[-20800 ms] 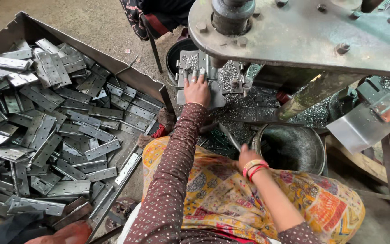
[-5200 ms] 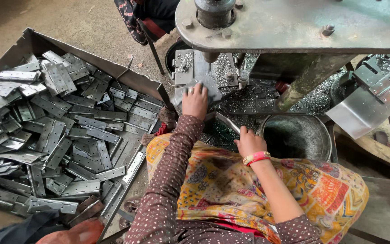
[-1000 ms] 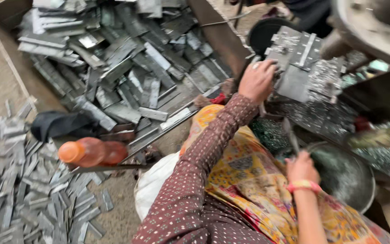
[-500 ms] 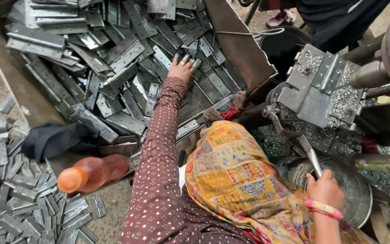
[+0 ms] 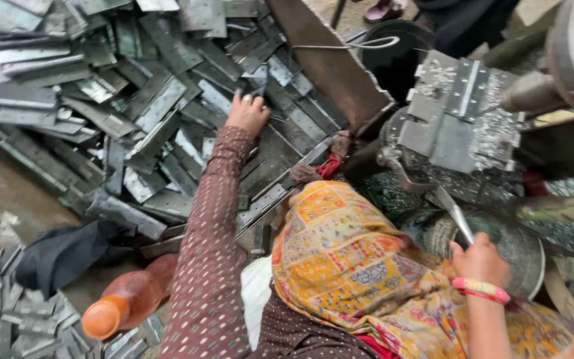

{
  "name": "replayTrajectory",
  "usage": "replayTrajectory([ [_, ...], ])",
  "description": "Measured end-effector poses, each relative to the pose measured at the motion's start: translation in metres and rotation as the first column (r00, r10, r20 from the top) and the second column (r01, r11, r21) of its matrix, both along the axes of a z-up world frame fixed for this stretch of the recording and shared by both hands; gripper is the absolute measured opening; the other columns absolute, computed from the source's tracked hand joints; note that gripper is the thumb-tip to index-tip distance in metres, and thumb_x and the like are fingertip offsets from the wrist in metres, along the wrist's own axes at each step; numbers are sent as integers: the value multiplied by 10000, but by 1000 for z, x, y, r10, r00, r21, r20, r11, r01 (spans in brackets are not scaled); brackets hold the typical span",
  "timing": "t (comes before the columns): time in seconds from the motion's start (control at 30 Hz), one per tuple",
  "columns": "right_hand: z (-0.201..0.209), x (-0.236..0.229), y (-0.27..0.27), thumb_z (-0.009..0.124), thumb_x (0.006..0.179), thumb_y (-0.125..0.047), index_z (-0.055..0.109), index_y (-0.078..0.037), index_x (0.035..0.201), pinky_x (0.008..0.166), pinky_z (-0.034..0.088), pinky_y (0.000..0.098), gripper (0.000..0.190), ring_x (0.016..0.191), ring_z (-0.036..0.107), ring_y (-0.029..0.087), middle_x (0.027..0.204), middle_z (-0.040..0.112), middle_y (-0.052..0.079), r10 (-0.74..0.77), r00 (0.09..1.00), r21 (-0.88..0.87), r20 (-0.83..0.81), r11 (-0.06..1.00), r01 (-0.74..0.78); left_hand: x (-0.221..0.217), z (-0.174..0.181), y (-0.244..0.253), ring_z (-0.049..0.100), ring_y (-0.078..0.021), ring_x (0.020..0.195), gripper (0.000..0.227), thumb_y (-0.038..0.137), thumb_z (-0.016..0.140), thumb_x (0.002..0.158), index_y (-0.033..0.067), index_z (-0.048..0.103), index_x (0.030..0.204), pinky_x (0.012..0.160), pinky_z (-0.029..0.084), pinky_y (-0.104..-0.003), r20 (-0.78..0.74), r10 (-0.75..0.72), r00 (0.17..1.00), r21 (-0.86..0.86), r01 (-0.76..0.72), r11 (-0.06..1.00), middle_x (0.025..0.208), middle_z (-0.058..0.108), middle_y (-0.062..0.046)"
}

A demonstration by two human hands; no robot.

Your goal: The person sits on the floor and operates a manual press machine to process metal brackets. They pick up brackets from a large metal bin, place them into the press, and use a metal rod to manipulate the mechanism. The processed brackets are dropped into a collection bin below.

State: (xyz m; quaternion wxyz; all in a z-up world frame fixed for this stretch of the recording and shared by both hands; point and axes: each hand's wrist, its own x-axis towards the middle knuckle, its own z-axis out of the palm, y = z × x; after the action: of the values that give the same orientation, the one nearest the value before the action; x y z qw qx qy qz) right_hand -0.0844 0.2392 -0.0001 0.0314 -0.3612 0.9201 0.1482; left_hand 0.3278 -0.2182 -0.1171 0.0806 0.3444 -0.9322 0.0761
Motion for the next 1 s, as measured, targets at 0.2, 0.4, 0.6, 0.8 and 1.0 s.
replayTrajectory([
  [0.2,3,3,-6,716,887,-510,582,-45,1121,769,599,532,537,881,739,432,1013,731,231,4,999,-46,54,999,-2,-42,81,77,604,-288,937,321,129,656,875,170,705,1189,671,549,-386,-298,17,954,-49,-33,998,1006,577,-80],
  [0.4,14,11,-7,740,861,-444,569,-68,1092,725,594,532,473,829,728,417,961,716,192,43,995,-108,88,994,-34,-137,170,161,596,-189,963,273,139,682,908,195,682,1175,659,513,-311,-510,-96,855,-338,-97,936,1256,585,-36],
  [0.6,17,9,1,725,882,-424,554,-70,1088,663,598,496,444,793,732,380,934,710,169,131,984,-196,122,975,-106,-277,138,199,595,-255,1120,313,237,683,832,170,710,1136,871,510,-417,-293,-54,954,-97,26,995,1290,573,-134],
  [0.8,6,8,5,758,845,-419,545,-71,1032,644,604,471,448,795,736,352,924,708,153,178,976,-336,124,933,-128,-291,125,228,462,-325,1360,503,343,670,846,41,672,1248,1140,303,-519,-314,140,939,107,-111,988,1404,561,-153],
  [1.0,12,7,0,773,825,-481,540,-71,1046,637,603,462,520,768,739,348,899,708,146,127,971,-259,205,963,-71,-301,136,267,450,-299,1408,395,306,598,902,68,691,1204,1186,238,-559,-268,18,963,118,14,993,1447,549,-117],
])
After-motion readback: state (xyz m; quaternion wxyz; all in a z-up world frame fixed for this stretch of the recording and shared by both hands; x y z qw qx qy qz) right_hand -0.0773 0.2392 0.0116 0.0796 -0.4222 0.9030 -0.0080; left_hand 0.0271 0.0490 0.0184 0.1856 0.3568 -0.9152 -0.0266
